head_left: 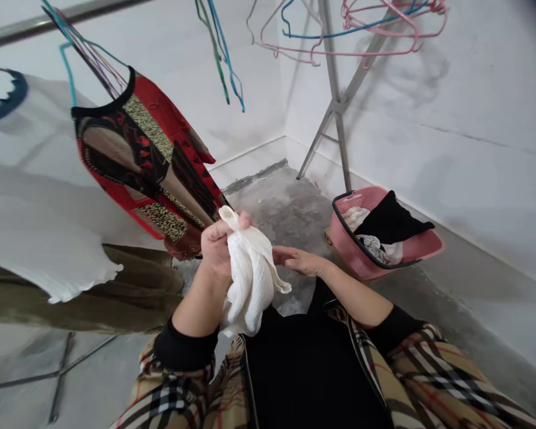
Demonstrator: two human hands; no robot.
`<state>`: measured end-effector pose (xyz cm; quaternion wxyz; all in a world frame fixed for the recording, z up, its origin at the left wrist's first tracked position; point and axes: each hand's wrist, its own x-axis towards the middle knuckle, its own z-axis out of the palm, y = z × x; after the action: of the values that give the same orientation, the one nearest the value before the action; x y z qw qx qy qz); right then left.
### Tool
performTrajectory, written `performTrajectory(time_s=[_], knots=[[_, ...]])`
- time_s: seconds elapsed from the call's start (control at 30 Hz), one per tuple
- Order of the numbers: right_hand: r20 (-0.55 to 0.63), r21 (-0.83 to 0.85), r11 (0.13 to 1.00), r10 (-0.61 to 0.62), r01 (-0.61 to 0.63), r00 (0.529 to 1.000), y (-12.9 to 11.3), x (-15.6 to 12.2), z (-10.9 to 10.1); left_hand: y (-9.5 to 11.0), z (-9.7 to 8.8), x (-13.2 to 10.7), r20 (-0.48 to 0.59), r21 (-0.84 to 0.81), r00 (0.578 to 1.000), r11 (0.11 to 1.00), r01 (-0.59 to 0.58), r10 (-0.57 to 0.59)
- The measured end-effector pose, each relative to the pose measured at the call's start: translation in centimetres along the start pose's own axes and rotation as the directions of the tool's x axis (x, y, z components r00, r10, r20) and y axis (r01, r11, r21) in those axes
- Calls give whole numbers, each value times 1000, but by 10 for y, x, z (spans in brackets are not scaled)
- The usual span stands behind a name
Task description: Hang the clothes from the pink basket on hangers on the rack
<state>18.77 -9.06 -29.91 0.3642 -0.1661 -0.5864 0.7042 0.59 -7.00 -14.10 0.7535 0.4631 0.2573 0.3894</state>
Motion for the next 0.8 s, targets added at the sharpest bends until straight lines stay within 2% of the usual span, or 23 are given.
performTrajectory(time_s=[0.07, 0.13, 0.23, 0.33, 0.43, 0.5, 0.6, 0.67, 0.73, 0.8], knots=[[19, 113, 993, -33, 30, 999, 8, -3, 7, 10, -5, -3, -99, -20, 993, 998, -59, 56], [15, 125, 992, -27, 25, 1000, 10, -9, 12, 19, -11, -6, -176, -43, 978, 992, -121, 111], [-11, 29, 1000, -3, 4, 1000, 6, -20, 17, 26, -20, -6, -263, -49, 947, 977, -206, 186], [-76, -31, 998, -55, 53, 996, -3, -28, 20, 25, -24, -4, -311, -65, 932, 973, -220, 189], [-190, -283, 956, -139, 81, 972, -8, -27, 29, 21, -24, 0, -335, -88, 924, 971, -224, 183], [-291, -518, 854, -231, 50, 928, -5, -20, 37, 17, -22, 4, -366, -88, 908, 963, -254, 206], [-415, -706, 709, -407, -6, 814, 4, -5, 45, 14, -20, 9, -365, -57, 893, 951, -302, 262], [-486, -721, 692, -470, -34, 737, 8, 1, 43, 13, -21, 11, -334, -32, 897, 947, -319, 291], [-568, -685, 725, -470, -72, 675, 4, -1, 33, 14, -26, 11, -318, -11, 899, 947, -322, 302], [-661, -630, 769, -453, -113, 598, -10, -11, 17, 16, -34, 10, -320, 13, 900, 951, -308, 296]])
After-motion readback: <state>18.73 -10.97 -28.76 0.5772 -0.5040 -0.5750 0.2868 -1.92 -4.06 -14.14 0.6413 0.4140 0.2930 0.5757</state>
